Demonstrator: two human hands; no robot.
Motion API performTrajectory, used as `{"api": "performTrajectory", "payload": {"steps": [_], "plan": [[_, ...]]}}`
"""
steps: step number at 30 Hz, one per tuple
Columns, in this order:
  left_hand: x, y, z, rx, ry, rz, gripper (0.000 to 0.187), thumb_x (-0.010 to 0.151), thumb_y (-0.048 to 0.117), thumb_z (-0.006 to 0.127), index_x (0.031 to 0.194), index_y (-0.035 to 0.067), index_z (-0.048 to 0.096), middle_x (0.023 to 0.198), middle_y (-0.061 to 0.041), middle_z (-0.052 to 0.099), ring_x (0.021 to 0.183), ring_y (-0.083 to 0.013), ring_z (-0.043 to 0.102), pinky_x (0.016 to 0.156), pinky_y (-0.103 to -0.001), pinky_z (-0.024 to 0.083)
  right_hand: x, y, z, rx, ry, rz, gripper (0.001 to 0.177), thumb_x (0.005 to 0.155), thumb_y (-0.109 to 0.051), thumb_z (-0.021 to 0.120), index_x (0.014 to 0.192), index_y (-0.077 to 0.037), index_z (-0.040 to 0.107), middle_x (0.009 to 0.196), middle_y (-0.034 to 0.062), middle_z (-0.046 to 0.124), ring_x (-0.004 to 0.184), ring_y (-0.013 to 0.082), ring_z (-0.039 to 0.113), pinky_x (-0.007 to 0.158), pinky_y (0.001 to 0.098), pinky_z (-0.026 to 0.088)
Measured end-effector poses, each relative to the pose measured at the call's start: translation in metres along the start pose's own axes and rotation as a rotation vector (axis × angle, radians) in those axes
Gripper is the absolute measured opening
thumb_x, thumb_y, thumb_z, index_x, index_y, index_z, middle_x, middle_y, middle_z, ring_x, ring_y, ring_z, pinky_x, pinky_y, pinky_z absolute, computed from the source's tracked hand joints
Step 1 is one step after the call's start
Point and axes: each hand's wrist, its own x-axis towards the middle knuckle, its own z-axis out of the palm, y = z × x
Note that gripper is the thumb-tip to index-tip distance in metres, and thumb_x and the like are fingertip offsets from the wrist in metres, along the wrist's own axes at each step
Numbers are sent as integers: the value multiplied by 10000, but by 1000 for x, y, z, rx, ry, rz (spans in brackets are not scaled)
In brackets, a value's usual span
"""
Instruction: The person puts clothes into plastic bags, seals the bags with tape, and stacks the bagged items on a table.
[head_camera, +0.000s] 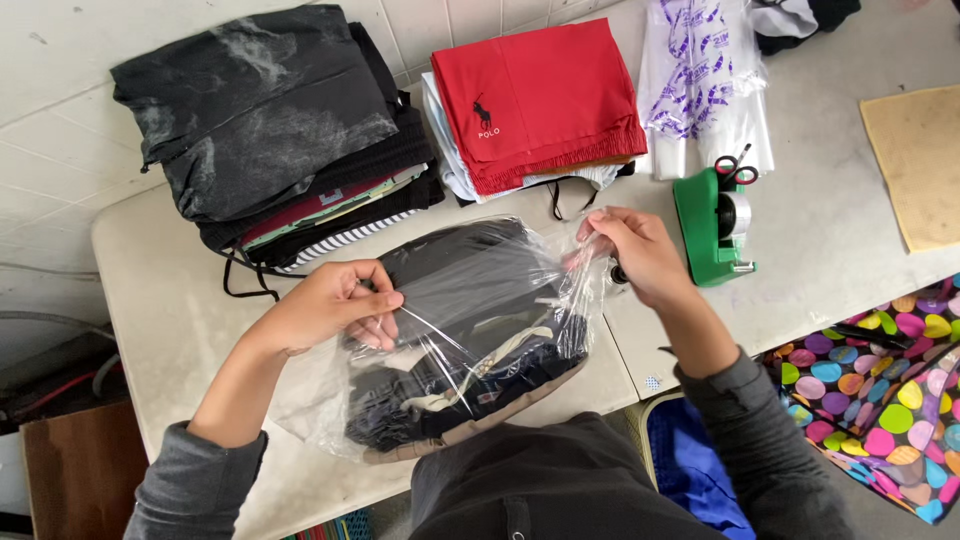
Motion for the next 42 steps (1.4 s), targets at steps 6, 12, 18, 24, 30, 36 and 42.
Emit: {"api": "performTrajectory", "payload": {"steps": [6, 12, 18, 24, 30, 36, 42], "plan": [[3, -5, 0, 4, 71, -46, 173, 815, 70, 642, 801, -86, 569, 659, -307, 687, 545, -313, 698, 488, -373, 584, 32, 64, -12, 304, 166, 216, 189, 830, -248, 624, 833, -60, 601, 578, 132, 587, 484, 223, 633, 419, 299, 475], [5, -11, -4, 48, 120, 12, 154, 801, 38, 656, 808, -109, 610, 593, -268, 678, 457, -265, 640, 389, -361, 560, 17, 64, -61, 167, 564, -44, 324, 926, -380, 505, 977, -94, 651, 943, 101, 681, 762, 179, 667, 606, 277, 547], [8, -8, -11, 104, 157, -151, 189, 809, 63, 655, 746, -86, 558, 594, -312, 687, 471, -369, 667, 473, -395, 561, 35, 181, -236, -809, 799, 213, 586, 899, -480, 516, 1146, 49, 564, 977, 205, 636, 894, 375, 598, 728, 471, 448], [10, -14, -17, 121, 158, -154, 170, 823, 37, 645, 741, -83, 556, 594, -329, 700, 470, -398, 683, 444, -388, 523, 37, 170, -257, -62, 686, 347, 208, 856, -219, 656, 757, -44, 601, 883, 66, 560, 872, 173, 567, 662, 370, 610], [9, -14, -18, 107, 162, -163, 151, 812, 22, 646, 756, -107, 591, 607, -349, 717, 476, -412, 688, 463, -412, 540, -39, 176, -224, 830, 799, -79, 97, 831, -57, 455, 737, -77, 470, 1235, 208, 557, 1156, 426, 568, 1012, 468, 487], [9, -9, -14, 145, 158, -189, 156, 814, 37, 645, 778, -108, 602, 634, -320, 720, 502, -387, 688, 488, -417, 563, -17, 239, -233, 99, 970, -17, 484, 787, -208, 767, 541, -148, 355, 868, 61, 621, 930, 154, 637, 684, 290, 624], [4, -17, -2, 94, 60, 164, 140, 798, 110, 675, 794, -26, 645, 609, -159, 693, 485, -183, 642, 391, -282, 504, -33, 289, -264, -603, 823, 9, 292, 736, -212, 811, 616, -84, 577, 601, 95, 571, 592, 202, 542, 562, 349, 421]]}}
